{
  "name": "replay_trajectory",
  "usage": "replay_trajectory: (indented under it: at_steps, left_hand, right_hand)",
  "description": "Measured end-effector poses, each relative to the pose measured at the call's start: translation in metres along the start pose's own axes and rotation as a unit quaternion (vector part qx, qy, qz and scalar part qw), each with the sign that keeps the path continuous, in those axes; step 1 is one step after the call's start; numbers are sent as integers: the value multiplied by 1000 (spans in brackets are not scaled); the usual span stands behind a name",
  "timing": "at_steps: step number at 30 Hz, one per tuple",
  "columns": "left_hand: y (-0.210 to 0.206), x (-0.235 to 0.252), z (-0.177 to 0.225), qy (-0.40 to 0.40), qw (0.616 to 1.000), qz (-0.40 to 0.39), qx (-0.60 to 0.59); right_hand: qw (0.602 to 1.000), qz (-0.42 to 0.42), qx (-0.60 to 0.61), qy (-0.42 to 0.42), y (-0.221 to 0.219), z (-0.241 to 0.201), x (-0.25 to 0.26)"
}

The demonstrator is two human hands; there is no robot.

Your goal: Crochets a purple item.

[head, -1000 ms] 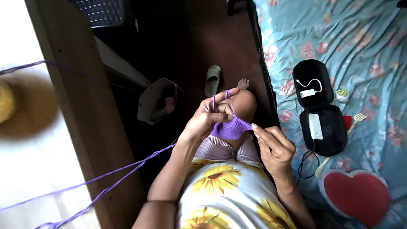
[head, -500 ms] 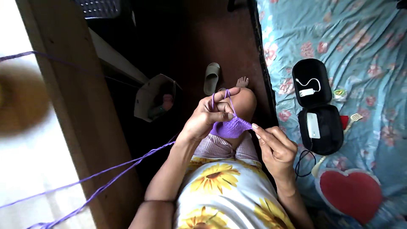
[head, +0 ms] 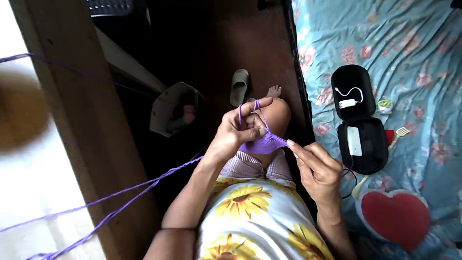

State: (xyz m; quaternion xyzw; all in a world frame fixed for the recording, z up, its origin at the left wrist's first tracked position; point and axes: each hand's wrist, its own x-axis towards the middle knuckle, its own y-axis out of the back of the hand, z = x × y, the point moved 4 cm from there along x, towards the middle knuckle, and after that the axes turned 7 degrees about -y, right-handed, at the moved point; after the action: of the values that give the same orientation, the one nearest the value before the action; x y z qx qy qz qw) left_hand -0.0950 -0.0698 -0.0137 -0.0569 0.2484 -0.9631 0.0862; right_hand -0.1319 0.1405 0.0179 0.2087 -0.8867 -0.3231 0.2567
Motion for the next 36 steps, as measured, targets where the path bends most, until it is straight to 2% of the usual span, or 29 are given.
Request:
replay_trajectory:
  at_steps: [5, 11, 16, 20, 24, 28, 32, 36]
  left_hand:
    - [-4, -1, -3, 35, 996, 0, -80]
    - [-6, -1, -6, 40, 991, -6, -127]
    - [-8, -1, -7, 23, 991, -7, -133]
    - [-10, 0, -1, -24, 997, -13, -76]
    - [-11, 0, -1, -54, 996, -6, -73]
    - [-15, -2, -5, -10, 993, 20, -114]
    - [-19, -3, -12, 23, 984, 21, -175]
    - [-21, -3, -13, 24, 983, 17, -182]
  right_hand:
    - [998, 20, 51, 5, -3, 3, -3]
    - [995, 23, 99, -6, -4, 5, -2]
    - [987, 19, 153, -37, -6, 7, -4]
    - [979, 9, 193, -67, -6, 8, -4]
    - [990, 44, 129, -29, -4, 3, -4]
    - [993, 92, 64, 23, -3, 1, -6]
    - [992, 92, 90, 19, -4, 3, -6]
    - [989, 83, 124, -3, -4, 5, -6]
